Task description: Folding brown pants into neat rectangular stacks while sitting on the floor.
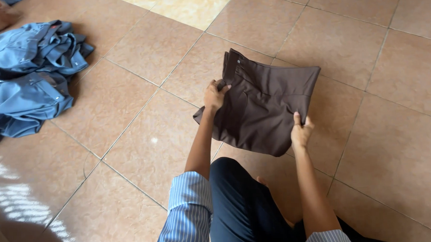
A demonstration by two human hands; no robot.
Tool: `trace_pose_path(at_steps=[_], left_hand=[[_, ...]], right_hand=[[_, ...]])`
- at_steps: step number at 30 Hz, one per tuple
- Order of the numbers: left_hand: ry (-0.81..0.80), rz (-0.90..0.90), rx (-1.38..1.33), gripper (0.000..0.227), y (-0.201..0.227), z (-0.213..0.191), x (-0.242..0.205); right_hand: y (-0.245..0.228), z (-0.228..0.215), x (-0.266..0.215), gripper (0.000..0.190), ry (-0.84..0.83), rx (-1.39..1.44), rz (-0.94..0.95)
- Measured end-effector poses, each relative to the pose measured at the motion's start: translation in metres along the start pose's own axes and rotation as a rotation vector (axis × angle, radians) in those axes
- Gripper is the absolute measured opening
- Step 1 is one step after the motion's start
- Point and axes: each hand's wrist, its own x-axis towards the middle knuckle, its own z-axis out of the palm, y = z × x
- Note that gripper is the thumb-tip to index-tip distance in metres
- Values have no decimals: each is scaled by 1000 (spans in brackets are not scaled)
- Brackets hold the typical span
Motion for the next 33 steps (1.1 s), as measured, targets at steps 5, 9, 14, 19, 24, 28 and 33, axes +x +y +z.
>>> trace_pose_path(at_steps=[5, 9, 14, 19, 24, 28, 33], left_hand=[[146, -29, 99, 31, -36, -103, 4], [211, -80, 199, 35, -78, -170, 2], [224, -161, 353, 35, -138, -239, -10], [212, -259, 457, 38, -175, -265, -38], [157, -287, 515, 41, -210, -258, -61], [107, -412, 735, 41, -253, -232, -70], [287, -423, 1147, 61, -257, -180, -81]], right_hand=[[-52, 91, -55, 20, -163, 19, -59], [-104, 140, -111, 21, -290, 15, -79], [-131, 187, -162, 41, -663, -152, -3], [-88, 230, -201, 62, -1032, -392, 89], [-107, 205, -235, 65, -1299, -529, 91], [-124, 191, -241, 48, -1735, -543, 327], [-71, 205, -230, 40, -1636, -1048, -183]])
